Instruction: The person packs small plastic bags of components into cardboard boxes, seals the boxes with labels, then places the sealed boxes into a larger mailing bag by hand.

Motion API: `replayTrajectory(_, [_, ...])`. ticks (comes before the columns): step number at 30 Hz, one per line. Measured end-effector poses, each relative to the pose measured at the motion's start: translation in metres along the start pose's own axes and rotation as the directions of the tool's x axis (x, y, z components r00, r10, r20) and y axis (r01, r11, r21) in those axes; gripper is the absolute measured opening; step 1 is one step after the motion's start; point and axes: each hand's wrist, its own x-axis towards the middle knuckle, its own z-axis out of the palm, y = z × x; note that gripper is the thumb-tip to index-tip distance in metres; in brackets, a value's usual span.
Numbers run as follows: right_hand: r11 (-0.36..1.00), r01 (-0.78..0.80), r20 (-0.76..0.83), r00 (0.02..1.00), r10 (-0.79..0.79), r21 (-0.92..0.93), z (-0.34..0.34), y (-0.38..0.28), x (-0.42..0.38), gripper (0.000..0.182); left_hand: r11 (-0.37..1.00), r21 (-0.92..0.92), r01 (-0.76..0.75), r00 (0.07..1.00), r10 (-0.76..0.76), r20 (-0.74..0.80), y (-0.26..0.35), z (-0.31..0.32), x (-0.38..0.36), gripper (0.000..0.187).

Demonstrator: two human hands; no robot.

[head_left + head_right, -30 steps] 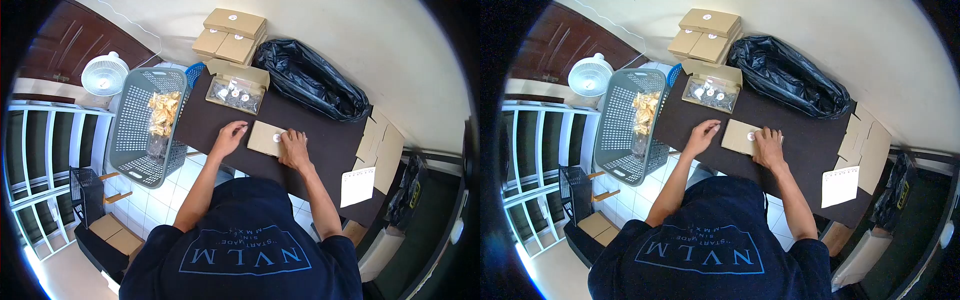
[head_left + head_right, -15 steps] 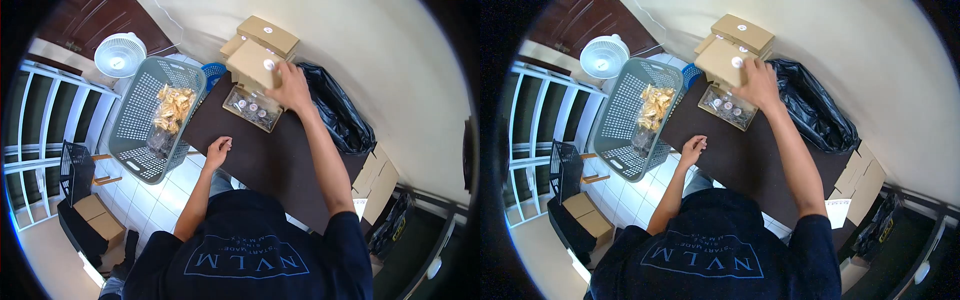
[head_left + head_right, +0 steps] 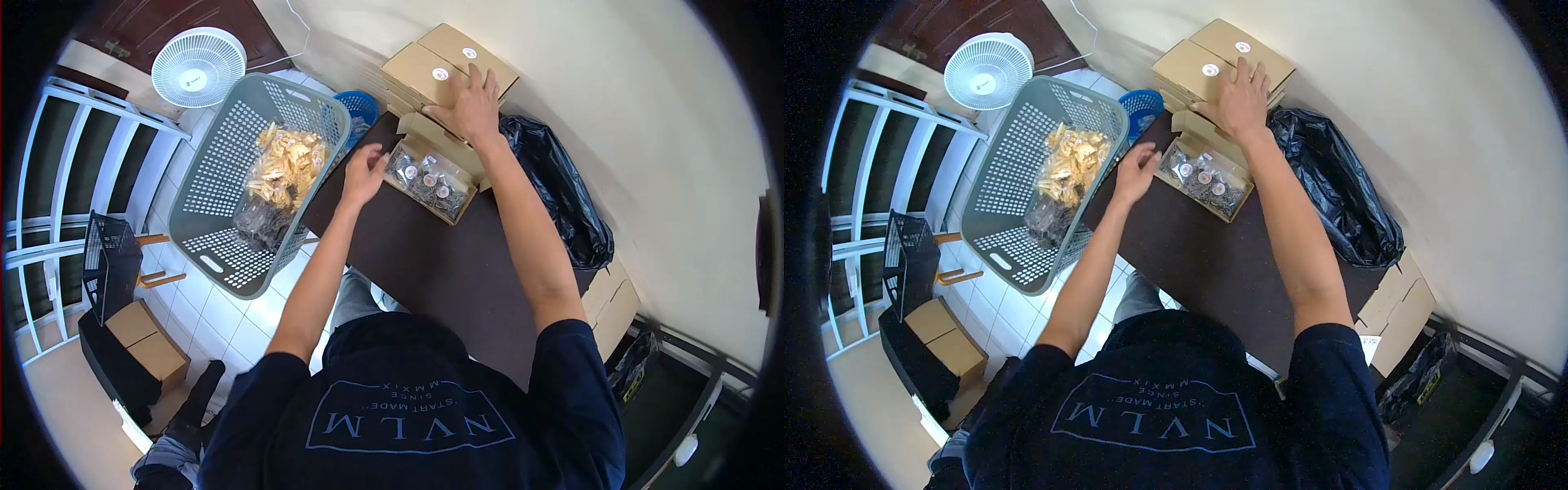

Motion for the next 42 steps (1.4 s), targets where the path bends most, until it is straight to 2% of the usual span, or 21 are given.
replayTrajectory(2, [0.999,-0.028,-0.03,0.999,0.029,0.043,-0.012,0.001,-0.013,0.057,0.998,0.058,-0.009,0.999,0.007,0.033,0.002,0.011,0.029,0.041])
replayTrajectory(4, [0.945,-0.1,-0.221,0.959,0.175,0.312,-0.031,0.004,-0.028,0.037,0.998,0.047,0.036,0.996,-0.039,0.082,0.003,0.021,0.051,0.042])
replayTrajectory(6, [0.712,-0.459,0.032,0.851,0.525,0.531,-0.06,-0.001,-0.064,0.024,0.995,0.043,0.087,0.979,-0.093,0.182,-0.001,0.03,0.063,0.045])
replayTrajectory(7, [0.713,-0.489,-0.004,0.824,0.567,0.502,-0.064,-0.003,-0.086,0.03,0.996,0.038,0.082,0.98,-0.088,0.181,-0.007,0.035,0.069,0.045])
replayTrajectory(8, [0.54,-0.668,0.21,0.707,0.675,0.512,-0.056,0.0,-0.115,0.031,0.995,0.005,0.101,0.968,-0.099,0.231,-0.016,0.041,0.073,0.043])
replayTrajectory(9, [0.378,-0.72,0.33,0.634,0.7,0.582,-0.02,0.013,-0.157,0.03,0.992,-0.026,0.121,0.953,-0.109,0.282,-0.021,0.044,0.074,0.041])
replayTrajectory(10, [0.095,-0.848,0.563,0.425,0.708,0.521,-0.027,0.003,-0.172,0.029,0.993,-0.012,0.113,0.948,-0.104,0.302,-0.021,0.044,0.073,0.036])
replayTrajectory(13, [0.044,-0.859,0.512,0.344,0.787,0.51,0.008,-0.001,-0.213,0.029,0.995,0.044,0.092,0.961,-0.101,0.257,-0.018,0.043,0.065,0.034])
replayTrajectory(14, [0.039,-0.858,0.514,0.342,0.787,0.512,0.014,0.0,-0.216,0.029,0.995,0.05,0.091,0.961,-0.101,0.257,-0.017,0.042,0.057,0.034])
replayTrajectory(16, [0.067,-0.713,0.408,0.472,0.781,0.698,0.031,0.006,-0.207,0.037,0.996,-0.008,0.084,0.982,-0.081,0.173,-0.01,0.039,0.039,0.032])
replayTrajectory(17, [0.066,-0.709,0.41,0.479,0.777,0.702,0.037,0.014,-0.205,0.037,0.997,-0.004,0.082,0.983,-0.08,0.165,-0.005,0.035,0.031,0.032])
replayTrajectory(19, [0.257,-0.797,0.509,0.56,0.654,0.546,0.04,0.026,-0.208,0.041,0.989,0.043,0.143,0.981,-0.148,0.124,0.005,0.024,0.008,0.029])
replayTrajectory(21, [0.247,-0.814,0.522,0.537,0.662,0.525,0.037,0.022,-0.211,0.04,0.989,0.055,0.139,0.988,-0.142,0.052,0.012,0.019,-0.017,0.026])
replayTrajectory(23, [0.38,-0.794,0.424,0.585,0.691,0.475,0.038,0.02,-0.225,0.036,0.968,0.136,0.212,0.977,-0.212,-0.012,0.025,0.011,-0.049,0.023])
replayTrajectory(24, [0.468,-0.719,0.322,0.667,0.672,0.514,0.029,0.012,-0.23,0.036,0.968,0.121,0.219,0.974,-0.21,-0.084,0.026,0.011,-0.066,0.02])
replayTrajectory(28, [0.541,-0.739,0.415,0.674,0.612,0.402,-0.009,-0.008,-0.249,0.034,0.96,0.214,0.181,0.974,-0.145,-0.176,0.027,0.007,-0.114,0.017])
replayTrajectory(34, [0.573,-0.639,0.331,0.764,0.554,0.513,-0.007,-0.013,-0.275,0.017,0.978,0.161,0.131,0.984,-0.109,-0.139,0.026,0.006,-0.145,0.024])
replayTrajectory(36, [0.717,-0.522,0.267,0.853,0.449,0.462,-0.01,-0.009,-0.277,0.03,0.969,0.237,0.064,0.992,-0.037,-0.118,0.026,0.005,-0.151,0.029])
replayTrajectory(37, [0.72,-0.515,0.258,0.857,0.447,0.465,-0.011,-0.007,-0.277,0.03,0.951,0.308,-0.005,0.995,0.035,-0.092,0.026,0.004,-0.153,0.033])
replayTrajectory(39, [0.698,-0.512,0.344,0.857,0.383,0.5,-0.017,-0.006,-0.281,0.041,0.96,0.281,0.006,0.998,0.011,-0.059,0.025,0.002,-0.156,0.041])
replayTrajectory(42, [0.66,-0.47,0.355,0.881,0.313,0.585,-0.051,-0.018,-0.277,0.048,0.992,0.127,-0.019,1.0,0.02,-0.004,0.026,-0.006,-0.167,0.046])
